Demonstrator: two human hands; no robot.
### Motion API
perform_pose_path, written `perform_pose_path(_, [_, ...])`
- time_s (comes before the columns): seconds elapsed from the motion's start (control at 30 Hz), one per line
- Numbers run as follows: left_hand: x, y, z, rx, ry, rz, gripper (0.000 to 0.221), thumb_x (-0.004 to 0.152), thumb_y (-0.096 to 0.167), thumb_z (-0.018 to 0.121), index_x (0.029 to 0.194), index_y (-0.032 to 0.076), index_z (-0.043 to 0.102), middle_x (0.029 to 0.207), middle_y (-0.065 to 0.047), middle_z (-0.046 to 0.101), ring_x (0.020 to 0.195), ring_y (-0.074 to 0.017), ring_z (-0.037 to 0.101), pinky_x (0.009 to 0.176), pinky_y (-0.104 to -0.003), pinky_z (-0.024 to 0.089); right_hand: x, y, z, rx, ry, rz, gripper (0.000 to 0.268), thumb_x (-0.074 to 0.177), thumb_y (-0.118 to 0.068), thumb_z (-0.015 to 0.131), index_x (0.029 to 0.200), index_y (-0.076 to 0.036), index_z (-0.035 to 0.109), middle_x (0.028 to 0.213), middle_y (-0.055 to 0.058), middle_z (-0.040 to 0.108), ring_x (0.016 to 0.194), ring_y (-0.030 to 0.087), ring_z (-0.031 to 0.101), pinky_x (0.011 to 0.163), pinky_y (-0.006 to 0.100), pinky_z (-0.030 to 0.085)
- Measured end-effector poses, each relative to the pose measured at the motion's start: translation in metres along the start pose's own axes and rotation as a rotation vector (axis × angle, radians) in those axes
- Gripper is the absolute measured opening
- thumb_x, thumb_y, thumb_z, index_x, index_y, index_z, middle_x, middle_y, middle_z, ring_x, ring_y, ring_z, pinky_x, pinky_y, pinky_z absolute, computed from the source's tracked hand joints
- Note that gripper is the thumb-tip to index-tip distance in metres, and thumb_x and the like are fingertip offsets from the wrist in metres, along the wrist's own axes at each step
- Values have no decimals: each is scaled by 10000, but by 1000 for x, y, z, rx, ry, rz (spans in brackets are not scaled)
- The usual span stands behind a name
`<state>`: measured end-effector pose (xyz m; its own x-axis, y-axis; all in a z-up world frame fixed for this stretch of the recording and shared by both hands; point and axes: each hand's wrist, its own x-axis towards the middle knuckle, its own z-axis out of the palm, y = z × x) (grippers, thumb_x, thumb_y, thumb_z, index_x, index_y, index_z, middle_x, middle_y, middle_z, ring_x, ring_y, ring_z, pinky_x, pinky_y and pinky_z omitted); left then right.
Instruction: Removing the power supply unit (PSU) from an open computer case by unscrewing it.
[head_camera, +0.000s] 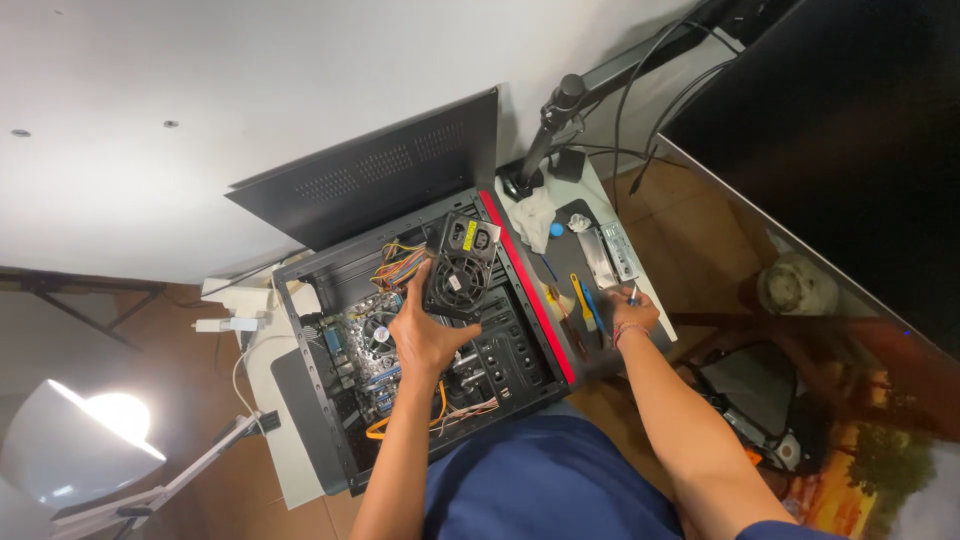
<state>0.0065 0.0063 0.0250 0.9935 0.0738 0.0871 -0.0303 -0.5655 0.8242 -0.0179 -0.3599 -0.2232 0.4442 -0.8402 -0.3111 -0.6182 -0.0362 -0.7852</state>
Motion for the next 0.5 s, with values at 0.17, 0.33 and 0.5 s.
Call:
perform_pose_path(0.17, [-1, 10, 1, -5, -8, -38, 1125, 413, 163, 958, 1440, 114, 500, 1244, -164, 722, 1128, -307, 719, 983, -383, 568, 45, 51, 17, 81, -2, 81, 330, 694, -66, 914, 977, -17, 751, 887, 91, 785, 804, 160, 726, 783, 284, 557])
perform_pose_path(0.33, [1, 17, 3, -34, 23, -30, 1099, 428, 146, 949, 1434, 107, 509, 1251, -163, 725, 1148, -281, 726, 994, -363, 576, 55, 38, 25, 99, -17, 115, 330, 693, -60, 918, 966, -2, 741, 873, 95, 774, 786, 157, 719, 769, 286, 561])
perform_pose_path(0.5, [0, 28, 4, -14, 14, -104, 1087, 422, 134, 933, 1428, 114, 521, 1239, -148, 736, 1131, -269, 730, 993, -356, 572, 53, 17, 24, 165, -33, 220, 298, 729, -206, 899, 961, -74, 765, 869, 132, 764, 696, 223, 679, 667, 376, 549])
